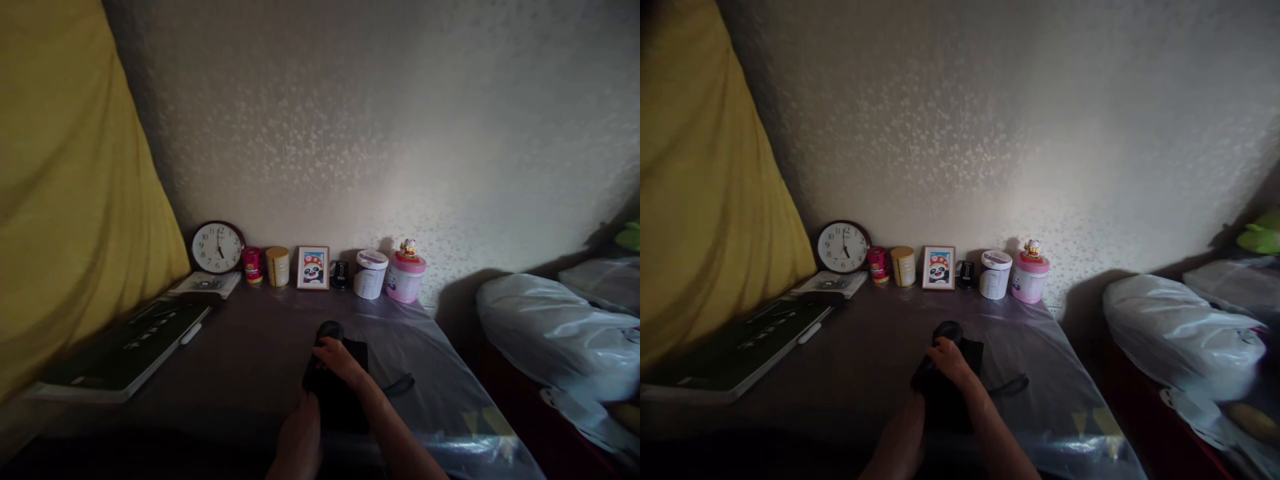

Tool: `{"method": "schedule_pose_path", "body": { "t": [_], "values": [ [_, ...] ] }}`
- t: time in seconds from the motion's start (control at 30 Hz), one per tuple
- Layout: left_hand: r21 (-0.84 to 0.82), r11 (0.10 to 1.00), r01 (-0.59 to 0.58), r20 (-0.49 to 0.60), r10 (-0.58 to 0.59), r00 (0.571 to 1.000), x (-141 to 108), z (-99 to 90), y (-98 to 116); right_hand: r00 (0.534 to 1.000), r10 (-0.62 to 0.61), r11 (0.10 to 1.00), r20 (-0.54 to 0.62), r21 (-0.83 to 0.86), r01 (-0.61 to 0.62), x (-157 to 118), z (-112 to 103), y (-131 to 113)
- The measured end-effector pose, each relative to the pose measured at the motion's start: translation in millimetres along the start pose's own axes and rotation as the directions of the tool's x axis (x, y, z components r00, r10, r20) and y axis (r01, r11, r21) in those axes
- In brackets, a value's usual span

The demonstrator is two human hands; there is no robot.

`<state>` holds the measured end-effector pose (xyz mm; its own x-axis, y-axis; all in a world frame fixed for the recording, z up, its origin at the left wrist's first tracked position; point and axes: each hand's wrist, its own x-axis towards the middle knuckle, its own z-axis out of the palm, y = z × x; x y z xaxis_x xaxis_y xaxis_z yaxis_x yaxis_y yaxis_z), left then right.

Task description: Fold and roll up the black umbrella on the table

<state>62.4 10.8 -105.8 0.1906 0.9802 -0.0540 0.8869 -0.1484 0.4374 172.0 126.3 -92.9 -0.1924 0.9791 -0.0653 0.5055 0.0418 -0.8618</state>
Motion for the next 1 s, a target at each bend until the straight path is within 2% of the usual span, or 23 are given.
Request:
{"method": "schedule_pose_path", "body": {
  "t": [0.1, 0.17, 0.27, 0.37, 0.43, 0.5, 0.63, 0.73, 0.83, 1.0],
  "values": [
    [0.026, 1.000, 0.003, 0.087, -0.006, 0.996, -7.4, -4.8, -9.0, 0.993, -0.029, 0.996, 0.114, 0.088, 0.019, -2.9, -1.0, -1.3],
    [0.045, 0.999, 0.005, 0.090, -0.009, 0.996, -11.5, -9.1, -15.1, 0.983, -0.059, 0.991, 0.172, 0.132, 0.036, -6.2, -1.9, -2.7],
    [0.112, 0.994, -0.001, -0.072, 0.009, 0.997, -11.8, -14.6, -18.1, 0.980, -0.100, 0.989, 0.175, 0.123, 0.079, -10.6, -2.3, -3.4],
    [0.119, 0.987, -0.111, -0.241, 0.138, 0.961, -3.5, -13.1, -13.8, 0.976, -0.164, 0.984, 0.146, 0.089, 0.152, -12.5, -1.3, -1.5],
    [0.107, 0.975, -0.193, -0.291, 0.216, 0.932, 3.9, -6.3, -11.1, 0.967, -0.213, 0.976, 0.139, 0.068, 0.205, -14.6, -0.5, 0.2],
    [0.094, 0.970, -0.222, -0.311, 0.241, 0.919, 9.5, 3.0, -11.3, 0.956, -0.260, 0.965, 0.133, 0.062, 0.254, -19.6, 0.0, 1.4],
    [0.058, 0.975, -0.216, -0.277, 0.223, 0.935, 10.5, 19.0, -20.2, 0.926, -0.372, 0.927, 0.067, -0.019, 0.374, -36.7, -0.2, 4.3],
    [0.044, 0.974, -0.222, -0.235, 0.226, 0.945, 7.7, 26.7, -28.0, 0.864, -0.502, 0.849, 0.018, -0.182, 0.497, -43.0, -2.4, 10.3],
    [0.048, 0.972, -0.230, -0.160, 0.235, 0.959, 9.4, 34.5, -31.7, 0.799, -0.596, 0.751, 0.072, -0.301, 0.587, -35.4, -5.2, 18.1],
    [0.053, 0.983, -0.173, -0.089, 0.178, 0.980, 16.4, 41.0, -29.1, 0.772, -0.618, 0.663, 0.149, -0.429, 0.613, -5.1, -7.8, 27.7]
  ]
}}
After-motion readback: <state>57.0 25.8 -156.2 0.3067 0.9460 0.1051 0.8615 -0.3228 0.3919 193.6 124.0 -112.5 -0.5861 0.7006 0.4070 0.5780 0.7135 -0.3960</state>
